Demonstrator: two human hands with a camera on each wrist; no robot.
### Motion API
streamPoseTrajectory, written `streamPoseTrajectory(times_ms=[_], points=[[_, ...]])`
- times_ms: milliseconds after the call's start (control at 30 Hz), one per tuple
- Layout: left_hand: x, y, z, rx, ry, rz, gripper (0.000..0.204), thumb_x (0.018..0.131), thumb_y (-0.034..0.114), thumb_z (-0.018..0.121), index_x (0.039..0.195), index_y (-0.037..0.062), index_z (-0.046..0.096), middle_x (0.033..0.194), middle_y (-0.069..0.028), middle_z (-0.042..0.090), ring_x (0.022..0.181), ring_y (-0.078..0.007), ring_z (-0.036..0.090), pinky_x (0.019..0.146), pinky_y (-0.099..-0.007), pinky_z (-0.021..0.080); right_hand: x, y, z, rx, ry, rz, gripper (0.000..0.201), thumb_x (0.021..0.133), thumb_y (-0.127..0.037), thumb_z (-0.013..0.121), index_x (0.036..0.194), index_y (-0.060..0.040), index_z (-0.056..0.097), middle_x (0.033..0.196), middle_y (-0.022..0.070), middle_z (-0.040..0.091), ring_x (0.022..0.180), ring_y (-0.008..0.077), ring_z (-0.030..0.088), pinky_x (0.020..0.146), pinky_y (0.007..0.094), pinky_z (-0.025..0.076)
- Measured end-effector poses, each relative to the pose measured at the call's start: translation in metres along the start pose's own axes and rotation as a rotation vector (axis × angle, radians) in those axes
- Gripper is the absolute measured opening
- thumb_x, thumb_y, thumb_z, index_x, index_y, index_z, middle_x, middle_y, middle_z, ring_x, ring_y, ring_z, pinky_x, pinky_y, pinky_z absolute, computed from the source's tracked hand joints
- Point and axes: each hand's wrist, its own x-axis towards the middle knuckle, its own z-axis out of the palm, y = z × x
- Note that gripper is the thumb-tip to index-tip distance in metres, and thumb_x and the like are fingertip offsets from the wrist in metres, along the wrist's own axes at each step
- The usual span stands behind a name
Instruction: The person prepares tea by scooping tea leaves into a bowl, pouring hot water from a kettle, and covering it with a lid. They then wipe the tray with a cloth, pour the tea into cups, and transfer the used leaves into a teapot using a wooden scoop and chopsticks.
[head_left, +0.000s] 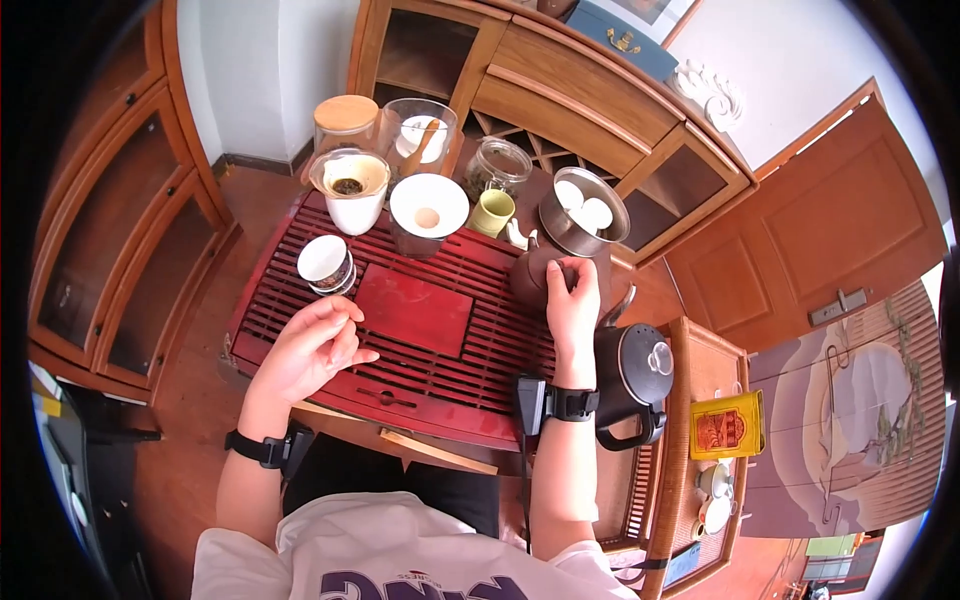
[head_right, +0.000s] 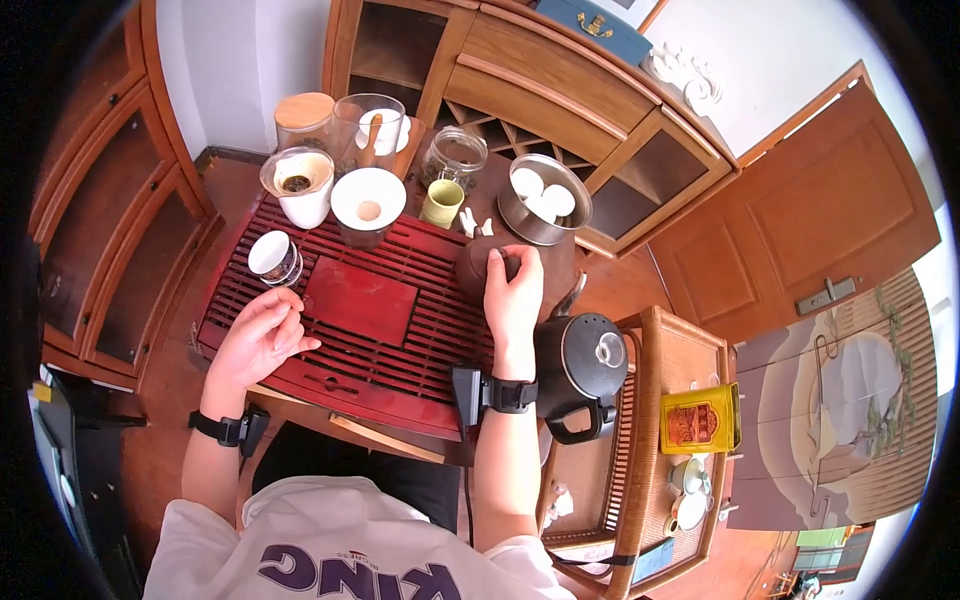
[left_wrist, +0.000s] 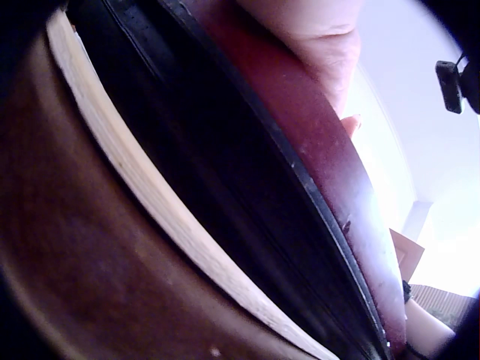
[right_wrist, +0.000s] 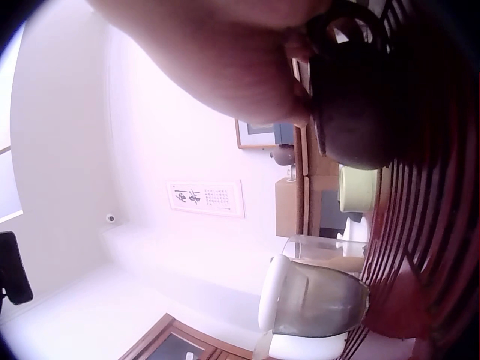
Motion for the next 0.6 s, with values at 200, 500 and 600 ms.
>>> streamPoseTrajectory(times_ms=[200, 500, 600], points=[[-0.001, -0.001, 0.006, 0.018, 0.043, 0.006, 0.015, 0.103, 0.015, 0.048, 0.106, 0.004, 0.058, 0.065, 0.0009, 0.047, 0.06, -0.0086, 0.051, 0.091, -0.0421, 0.055, -0.01, -0.031, -0.014, -0.175, 0.076, -0.225, 0.051, 0.088, -0.02, 0.071, 0.129, 0.0014, 0.049, 0.125, 0.0241, 0.053, 0.117, 0.0389, 0.051, 0.103, 0.0451, 0.04], [-0.027, 0.002, 0.015, 0.253, 0.18, 0.339, 0.009, 0.095, 0.01, 0.063, 0.1, 0.0068, 0.057, 0.073, 0.0011, 0.053, 0.064, -0.007, 0.052, 0.08, -0.0324, 0.055, -0.1, -0.088, -0.032, 0.07, -0.251, -0.181, 0.055, 0.088, -0.015, 0.071, 0.134, 0.0027, 0.047, 0.133, 0.0232, 0.051, 0.126, 0.038, 0.049, 0.108, 0.044, 0.039], [-0.033, 0.023, 0.028, 0.514, 0.461, 0.492, 0.012, 0.091, 0.002, 0.064, 0.1, 0.0064, 0.057, 0.078, 0.0028, 0.055, 0.068, -0.0055, 0.053, 0.078, -0.0267, 0.053, -0.128, -0.075, -0.023, 0.069, -0.265, -0.157, 0.052, 0.087, -0.014, 0.072, 0.131, 0.0014, 0.05, 0.131, 0.0229, 0.054, 0.124, 0.0385, 0.051, 0.106, 0.0434, 0.041]])
